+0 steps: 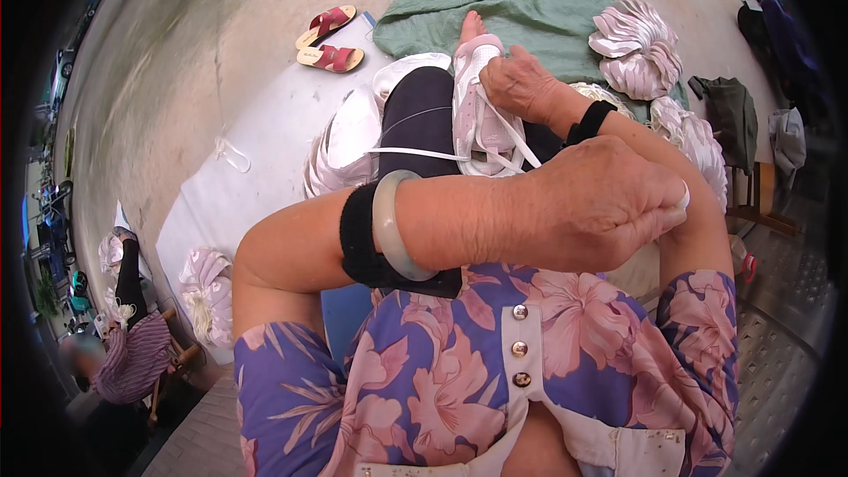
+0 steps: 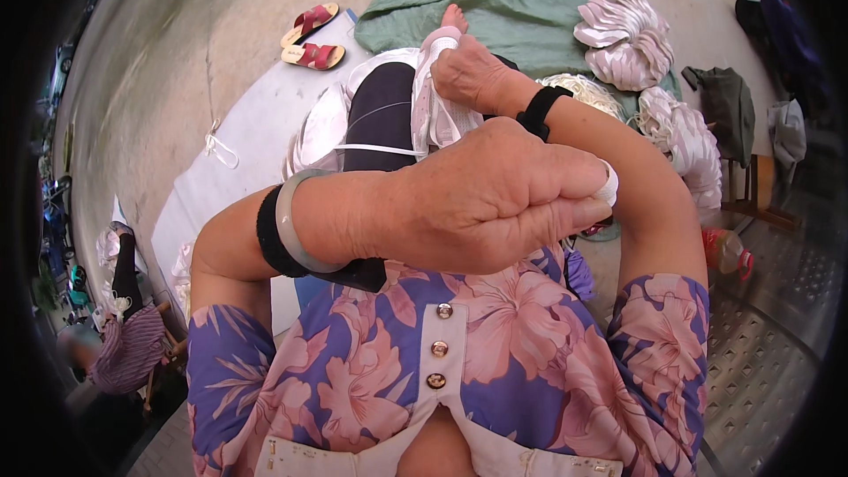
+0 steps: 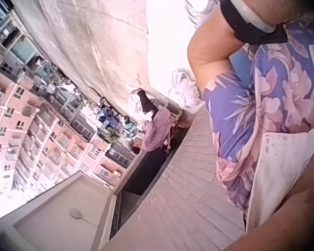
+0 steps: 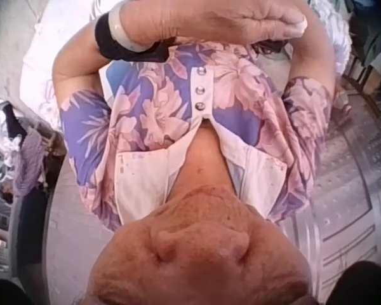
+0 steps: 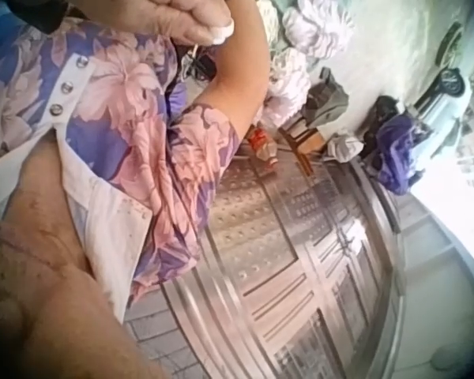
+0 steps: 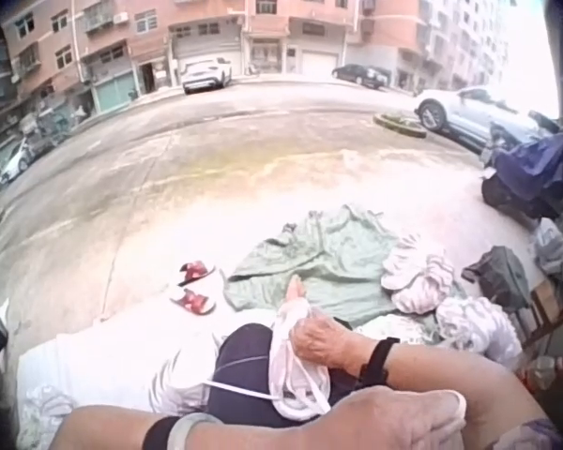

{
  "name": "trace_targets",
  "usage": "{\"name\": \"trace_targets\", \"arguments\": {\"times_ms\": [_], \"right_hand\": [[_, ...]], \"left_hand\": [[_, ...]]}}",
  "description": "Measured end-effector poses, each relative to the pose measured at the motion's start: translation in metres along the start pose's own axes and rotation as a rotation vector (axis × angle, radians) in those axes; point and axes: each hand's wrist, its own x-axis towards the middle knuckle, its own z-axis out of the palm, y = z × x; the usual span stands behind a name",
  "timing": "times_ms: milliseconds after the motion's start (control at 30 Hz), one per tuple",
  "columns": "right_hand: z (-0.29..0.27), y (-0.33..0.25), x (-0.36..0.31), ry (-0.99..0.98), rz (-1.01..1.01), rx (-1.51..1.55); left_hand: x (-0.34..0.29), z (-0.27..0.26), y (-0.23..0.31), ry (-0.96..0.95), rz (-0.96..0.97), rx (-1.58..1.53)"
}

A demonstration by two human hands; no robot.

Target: The recorder is threading laces through the eyelets of a pink and white sneaker.

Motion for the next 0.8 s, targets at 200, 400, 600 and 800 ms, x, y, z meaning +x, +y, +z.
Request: {"name": "trace_targets", "arguments": {"times_ms": [200, 400, 600, 800], "right_hand": [[0.009, -0.008, -0.012, -0.110, 0.650, 0.519], [0.015, -0.005, -0.017, -0.061, 0.685, 0.655], [0.018, 0.006, -0.011, 0.117, 0.262, 0.285], [0.024, -0.006, -0.022, 0.125, 0.874, 0.862]], "left_hand": [[0.006, 0.002, 0.006, -0.079, 0.029, -0.005], [0.004, 0.009, 0.008, -0.056, 0.115, 0.103], [0.000, 0.008, 0.017, -0.139, -0.018, 0.251], [0.000, 0.009, 0.015, -0.107, 0.103, 0.263]]}}
